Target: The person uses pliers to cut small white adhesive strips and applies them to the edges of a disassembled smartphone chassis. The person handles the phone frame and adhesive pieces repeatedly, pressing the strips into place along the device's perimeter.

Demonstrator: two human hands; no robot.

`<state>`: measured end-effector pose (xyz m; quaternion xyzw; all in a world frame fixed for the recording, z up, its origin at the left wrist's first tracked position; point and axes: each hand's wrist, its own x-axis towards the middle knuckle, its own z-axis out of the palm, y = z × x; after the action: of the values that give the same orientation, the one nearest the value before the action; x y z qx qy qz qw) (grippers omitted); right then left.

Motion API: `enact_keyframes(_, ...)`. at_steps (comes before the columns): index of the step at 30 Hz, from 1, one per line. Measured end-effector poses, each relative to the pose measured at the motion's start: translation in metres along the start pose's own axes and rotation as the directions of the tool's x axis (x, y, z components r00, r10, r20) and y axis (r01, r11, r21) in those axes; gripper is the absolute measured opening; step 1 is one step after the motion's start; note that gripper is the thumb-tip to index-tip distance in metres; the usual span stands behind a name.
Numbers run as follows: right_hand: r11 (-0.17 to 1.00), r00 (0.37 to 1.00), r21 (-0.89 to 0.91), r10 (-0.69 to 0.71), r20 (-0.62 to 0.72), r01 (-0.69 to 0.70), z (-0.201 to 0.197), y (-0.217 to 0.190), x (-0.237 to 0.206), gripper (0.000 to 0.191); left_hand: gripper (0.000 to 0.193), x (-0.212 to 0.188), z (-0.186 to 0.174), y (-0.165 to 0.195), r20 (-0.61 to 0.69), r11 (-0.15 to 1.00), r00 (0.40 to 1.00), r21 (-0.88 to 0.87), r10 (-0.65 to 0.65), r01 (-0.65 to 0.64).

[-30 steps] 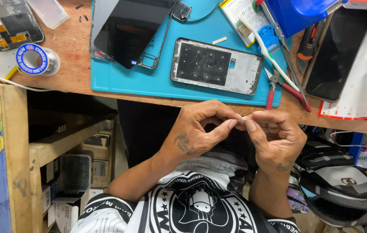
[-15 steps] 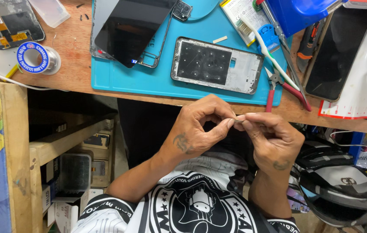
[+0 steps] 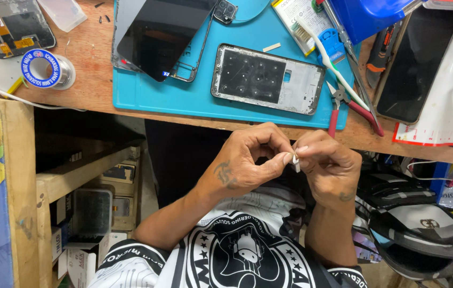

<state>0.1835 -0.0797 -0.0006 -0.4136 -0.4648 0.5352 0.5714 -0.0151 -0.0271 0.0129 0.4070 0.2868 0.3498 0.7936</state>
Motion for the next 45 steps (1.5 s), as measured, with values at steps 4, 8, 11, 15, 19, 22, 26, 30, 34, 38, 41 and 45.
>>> enact_keyframes(4, 0.990, 0.999, -0.135, -0.036, 0.029, 0.040, 0.003, -0.002, 0.000, 0.022, 0.006, 0.000, 0.002, 0.000, -0.011, 1.000, 1.000, -0.012, -0.001, 0.001)
enact_keyframes(8, 0.983, 0.995, -0.158, -0.088, 0.052, 0.095, 0.009, 0.001, 0.000, 0.018, 0.009, 0.000, 0.002, -0.001, -0.032, 0.999, 0.999, -0.024, -0.023, 0.022)
enact_keyframes(11, 0.973, 0.992, -0.195, -0.122, 0.031, 0.126, 0.013, 0.004, 0.000, 0.018, 0.010, 0.000, 0.003, -0.002, -0.062, 0.999, 0.997, -0.037, -0.041, 0.039)
enact_keyframes(15, 0.955, 0.986, -0.254, -0.163, -0.028, 0.150, 0.019, 0.007, -0.001, 0.019, 0.011, 0.000, 0.005, -0.004, -0.108, 0.999, 0.993, -0.037, -0.039, 0.035)
enact_keyframes(19, 0.940, 0.975, -0.287, -0.212, -0.065, 0.185, 0.025, 0.007, 0.000, 0.017, 0.010, -0.001, 0.009, -0.005, -0.153, 0.999, 0.987, -0.033, -0.039, 0.035)
enact_keyframes(22, 0.902, 0.961, -0.363, -0.270, -0.051, 0.234, 0.027, 0.006, 0.000, 0.016, 0.009, -0.002, 0.011, -0.006, -0.183, 0.999, 0.982, -0.029, -0.045, 0.040)
enact_keyframes(26, 0.849, 0.945, -0.452, -0.324, -0.033, 0.276, 0.030, 0.007, -0.001, 0.013, 0.008, -0.004, 0.012, -0.008, -0.187, 0.997, 0.980, -0.060, -0.064, 0.054)
enact_keyframes(30, 0.867, 0.947, -0.408, -0.321, -0.020, 0.286, 0.029, 0.011, -0.002, 0.014, 0.009, -0.005, 0.013, -0.009, -0.178, 0.994, 0.981, -0.085, -0.083, 0.069)
enact_keyframes(34, 0.954, 0.969, -0.191, -0.243, -0.043, 0.230, 0.028, 0.014, -0.004, 0.017, 0.009, -0.005, 0.014, -0.007, -0.184, 0.996, 0.981, -0.077, -0.066, 0.053)
enact_keyframes(38, 0.981, 0.979, -0.036, -0.194, -0.062, 0.192, 0.025, 0.015, -0.005, 0.013, 0.009, -0.005, 0.014, -0.005, -0.217, 0.998, 0.974, -0.018, -0.059, 0.056)
enact_keyframes(41, 0.981, 0.983, 0.071, -0.179, -0.048, 0.182, 0.021, 0.012, -0.004, 0.012, 0.008, -0.006, 0.014, -0.002, -0.243, 0.995, 0.968, 0.053, -0.070, 0.086)
enact_keyframes(45, 0.974, 0.980, 0.112, -0.191, -0.051, 0.195, 0.005, -0.003, 0.004, 0.010, 0.005, -0.011, 0.013, 0.004, -0.245, 0.981, 0.969, 0.189, 0.011, 0.037)
